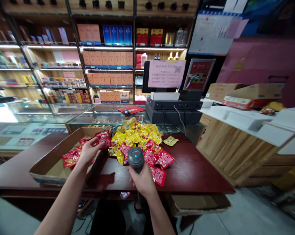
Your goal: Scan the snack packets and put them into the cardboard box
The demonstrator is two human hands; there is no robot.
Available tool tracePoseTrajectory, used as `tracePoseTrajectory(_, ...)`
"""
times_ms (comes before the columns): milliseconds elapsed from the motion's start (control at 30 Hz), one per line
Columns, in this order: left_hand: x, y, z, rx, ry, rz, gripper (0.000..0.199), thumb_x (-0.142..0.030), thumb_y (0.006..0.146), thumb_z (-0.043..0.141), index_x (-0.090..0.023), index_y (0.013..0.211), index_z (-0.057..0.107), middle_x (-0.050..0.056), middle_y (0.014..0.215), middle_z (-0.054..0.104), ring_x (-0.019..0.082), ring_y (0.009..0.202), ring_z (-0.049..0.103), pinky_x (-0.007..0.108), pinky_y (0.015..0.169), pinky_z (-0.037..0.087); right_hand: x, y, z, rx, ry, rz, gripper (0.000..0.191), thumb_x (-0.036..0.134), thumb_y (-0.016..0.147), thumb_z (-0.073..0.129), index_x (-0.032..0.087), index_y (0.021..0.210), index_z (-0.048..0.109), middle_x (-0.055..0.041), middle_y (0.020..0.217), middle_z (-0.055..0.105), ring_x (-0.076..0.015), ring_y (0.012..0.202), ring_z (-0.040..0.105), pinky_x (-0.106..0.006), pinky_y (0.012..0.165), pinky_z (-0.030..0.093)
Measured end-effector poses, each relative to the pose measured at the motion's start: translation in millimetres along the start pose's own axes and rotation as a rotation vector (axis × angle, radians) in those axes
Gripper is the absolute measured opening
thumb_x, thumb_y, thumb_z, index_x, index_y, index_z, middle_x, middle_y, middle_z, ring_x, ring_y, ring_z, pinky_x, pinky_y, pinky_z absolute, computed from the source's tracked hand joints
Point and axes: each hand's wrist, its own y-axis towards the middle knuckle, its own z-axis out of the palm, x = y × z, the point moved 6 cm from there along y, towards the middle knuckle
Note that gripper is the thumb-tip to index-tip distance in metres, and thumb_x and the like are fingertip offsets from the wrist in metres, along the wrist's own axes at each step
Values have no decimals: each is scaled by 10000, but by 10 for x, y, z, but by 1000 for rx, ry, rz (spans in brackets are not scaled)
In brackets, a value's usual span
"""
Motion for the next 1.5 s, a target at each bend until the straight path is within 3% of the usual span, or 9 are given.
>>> tracePoseTrajectory(200,-290,168,-524,-72,30,84,635,-360,592,817,-133,1168,674,79,946,734,194,819,698,371,829,566,13,68,36,34,-29,-6,263,417,782,660,157,816,634,15,467,584,-102,337,478,-197,347,354)
tracePoseTrajectory(333,-300,126,-589,-88,128,145,606,-385,626,807,-139,1166,685,96,974,730,202,905,692,372,908,534,10,122,71,52,-2,-19,270,418,787,663,152,821,637,3,497,603,-104,354,482,-206,360,366)
tracePoseTrajectory(433,-206,75,-413,-24,131,135,601,-397,645,797,-131,1171,681,118,1002,731,218,944,690,385,923,526,21,132,54,48,6,-23,276,421,787,663,150,837,638,-12,545,634,-106,369,490,-210,362,372)
tracePoseTrajectory(567,-72,-9,-22,70,115,106,567,-382,638,801,-124,1132,697,120,981,743,233,943,697,382,906,533,56,113,-55,19,5,-10,286,423,762,674,144,813,638,4,496,604,-97,348,468,-207,361,361)
tracePoseTrajectory(800,119,-127,715,239,151,118,498,-355,678,768,-134,1119,705,107,967,753,239,948,699,355,856,550,-18,104,-411,-112,-3,54,315,452,697,708,155,766,626,21,445,573,-114,337,480,-222,357,378)
tracePoseTrajectory(967,313,-179,1133,347,264,129,453,-325,732,715,-136,1144,694,101,942,747,224,895,700,344,842,544,3,68,-643,-148,7,26,277,422,721,684,151,755,639,19,450,566,-108,354,474,-219,360,382)
tracePoseTrajectory(1200,443,-341,1429,390,818,421,446,-205,788,621,-155,1230,650,136,1125,660,263,1063,618,407,975,467,-42,40,-812,-181,32,30,239,386,736,670,150,748,629,25,448,566,-101,353,469,-214,368,382)
tracePoseTrajectory(1367,447,-559,1706,727,1054,659,591,-60,754,568,-243,1315,595,114,1416,520,312,1331,426,476,1088,358,-87,45,-852,-201,-6,62,227,370,740,656,144,734,635,27,442,566,-99,346,476,-211,369,399)
tracePoseTrajectory(1500,440,-669,1888,902,1224,784,498,-110,812,552,-254,1285,614,110,1473,472,361,1399,339,561,1095,305,-81,47,-878,-213,-2,49,211,359,744,646,148,741,636,28,444,569,-100,349,478,-207,366,398)
